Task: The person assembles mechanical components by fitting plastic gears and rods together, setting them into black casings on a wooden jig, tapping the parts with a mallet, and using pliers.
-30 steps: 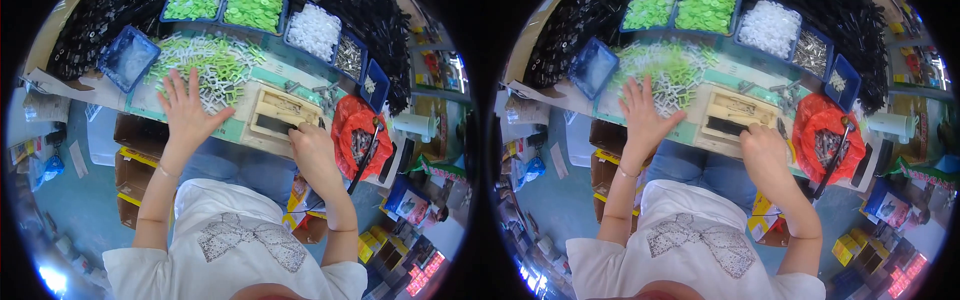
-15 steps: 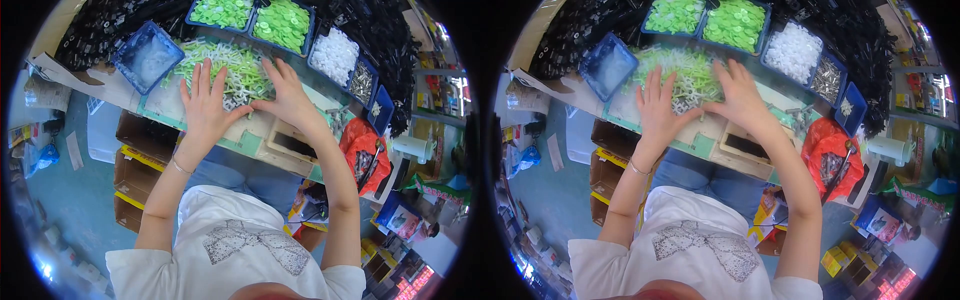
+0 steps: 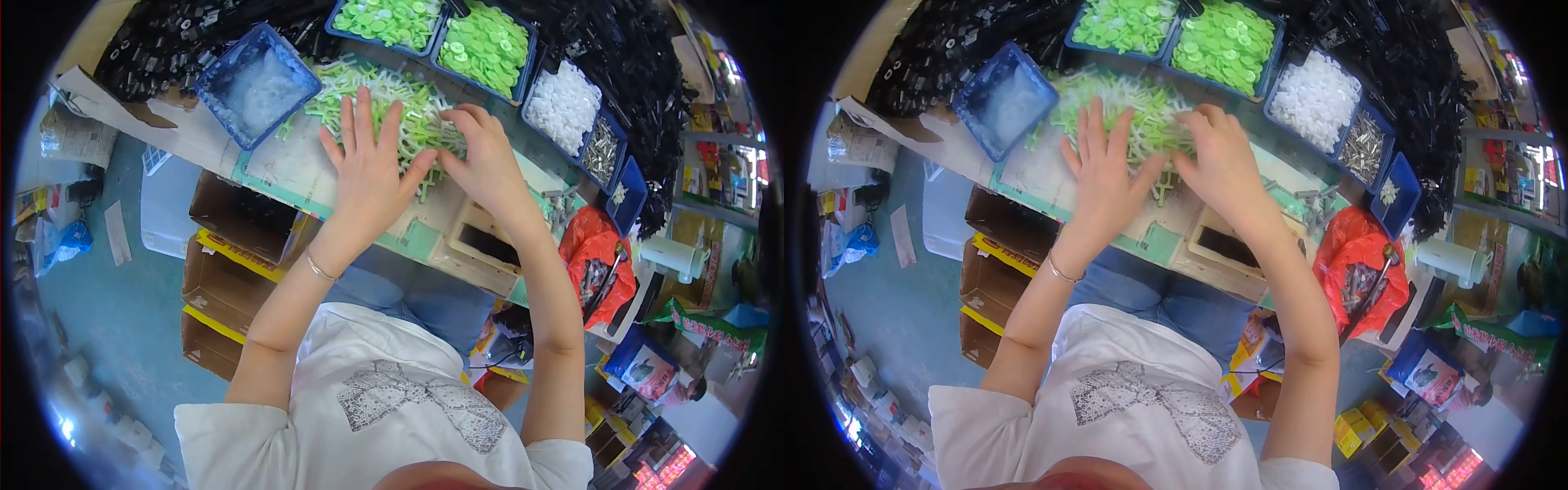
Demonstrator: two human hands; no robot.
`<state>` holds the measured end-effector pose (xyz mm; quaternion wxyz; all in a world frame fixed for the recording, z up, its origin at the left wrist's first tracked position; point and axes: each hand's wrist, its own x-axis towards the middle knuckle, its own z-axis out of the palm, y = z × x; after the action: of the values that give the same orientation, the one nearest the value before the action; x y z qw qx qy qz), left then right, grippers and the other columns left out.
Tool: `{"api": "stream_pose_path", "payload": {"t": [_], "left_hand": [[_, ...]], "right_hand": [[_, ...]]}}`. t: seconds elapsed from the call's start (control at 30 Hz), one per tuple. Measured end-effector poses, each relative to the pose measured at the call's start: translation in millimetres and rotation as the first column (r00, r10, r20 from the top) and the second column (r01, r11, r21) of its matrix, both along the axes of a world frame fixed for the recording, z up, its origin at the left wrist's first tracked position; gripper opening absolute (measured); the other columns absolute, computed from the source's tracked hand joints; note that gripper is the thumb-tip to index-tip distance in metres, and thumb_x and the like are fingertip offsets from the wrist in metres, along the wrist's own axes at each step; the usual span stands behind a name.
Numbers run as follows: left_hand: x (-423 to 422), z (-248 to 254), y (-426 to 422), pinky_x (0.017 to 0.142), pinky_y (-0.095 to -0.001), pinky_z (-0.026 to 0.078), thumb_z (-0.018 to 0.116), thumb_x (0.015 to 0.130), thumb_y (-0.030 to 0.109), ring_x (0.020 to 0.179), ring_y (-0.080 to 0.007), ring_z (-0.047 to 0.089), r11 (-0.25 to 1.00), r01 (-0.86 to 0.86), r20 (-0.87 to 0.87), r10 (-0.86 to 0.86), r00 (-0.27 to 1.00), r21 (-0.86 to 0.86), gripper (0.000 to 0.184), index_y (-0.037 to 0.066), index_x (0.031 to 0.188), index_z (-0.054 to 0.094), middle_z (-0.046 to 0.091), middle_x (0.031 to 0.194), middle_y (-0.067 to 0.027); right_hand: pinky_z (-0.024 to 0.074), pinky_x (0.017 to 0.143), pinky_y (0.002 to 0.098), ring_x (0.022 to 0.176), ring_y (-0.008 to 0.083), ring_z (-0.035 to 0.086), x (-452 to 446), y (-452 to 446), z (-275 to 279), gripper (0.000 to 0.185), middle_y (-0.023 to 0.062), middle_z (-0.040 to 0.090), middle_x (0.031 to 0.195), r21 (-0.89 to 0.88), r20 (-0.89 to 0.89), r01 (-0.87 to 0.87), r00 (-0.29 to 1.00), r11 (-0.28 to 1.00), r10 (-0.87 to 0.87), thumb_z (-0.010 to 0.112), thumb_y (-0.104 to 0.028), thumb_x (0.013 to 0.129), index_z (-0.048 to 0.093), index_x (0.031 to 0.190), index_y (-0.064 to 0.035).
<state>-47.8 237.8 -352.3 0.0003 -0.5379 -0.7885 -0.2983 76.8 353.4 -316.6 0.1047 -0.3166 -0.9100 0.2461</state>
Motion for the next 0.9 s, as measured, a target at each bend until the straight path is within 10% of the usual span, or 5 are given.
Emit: {"api": "stream_pose_path", "payload": {"t": [0.23,0.43,0.63,0.77,0.9], "left_hand": [[-81,35,-43,0.097,-0.0439,0.033,0.067,0.08,0.015,0.121,-0.0318,0.043,0.885,0.067,-0.067,-0.04,0.997,0.46,0.054,0.003,0.128,0.046,0.043,0.136,-0.0177],[-232,11,-35,0.088,-0.0287,0.044,0.059,0.089,0.01,0.101,-0.0184,0.053,0.667,-0.592,0.626,0.235,0.744,0.453,0.038,-0.001,0.123,0.047,0.055,0.114,-0.0115],[-303,-52,-20,0.093,-0.0345,0.042,0.068,0.083,0.027,0.104,-0.0273,0.054,0.79,-0.494,0.354,0.374,0.857,0.362,0.043,0.006,0.119,0.055,0.055,0.116,-0.0169],[-290,-44,-2,0.102,-0.0452,0.027,0.067,0.068,0.066,0.12,-0.0325,0.035,0.758,-0.602,0.175,0.576,0.799,0.253,0.075,0.023,0.128,0.054,0.038,0.126,-0.0133],[-282,-38,-4,0.1,-0.0472,0.029,0.067,0.071,0.061,0.118,-0.0334,0.037,0.746,-0.618,0.08,0.62,0.781,0.248,0.068,0.02,0.124,0.056,0.043,0.123,-0.0133]], "right_hand": [[0.0387,0.097,0.0366,0.114,0.0325,0.048,24,-4,10,0.033,0.0147,0.052,0.124,-0.02,-0.12,0.021,0.992,1.0,-0.023,0.066,-0.01,0.08,0.058,0.111,-0.0044],[0.0412,0.092,0.0373,0.108,0.0339,0.05,35,-16,15,0.024,0.0158,0.055,0.118,-0.042,-0.182,-0.005,0.983,0.999,-0.002,0.066,-0.009,0.079,0.061,0.102,-0.0033],[0.041,0.093,0.0379,0.109,0.0324,0.05,40,-22,15,0.022,0.0144,0.056,0.116,-0.057,-0.151,0.007,0.988,0.998,-0.016,0.066,-0.008,0.079,0.062,0.1,-0.0036],[0.0413,0.093,0.037,0.109,0.0313,0.05,38,-23,14,0.02,0.0133,0.057,0.116,-0.065,-0.132,0.007,0.991,0.998,-0.016,0.066,-0.008,0.08,0.063,0.1,-0.0038],[0.0422,0.092,0.0362,0.108,0.0306,0.051,36,-25,14,0.02,0.0128,0.057,0.115,-0.086,-0.13,0.014,0.991,0.996,-0.025,0.066,-0.007,0.08,0.063,0.1,-0.0036]]}}
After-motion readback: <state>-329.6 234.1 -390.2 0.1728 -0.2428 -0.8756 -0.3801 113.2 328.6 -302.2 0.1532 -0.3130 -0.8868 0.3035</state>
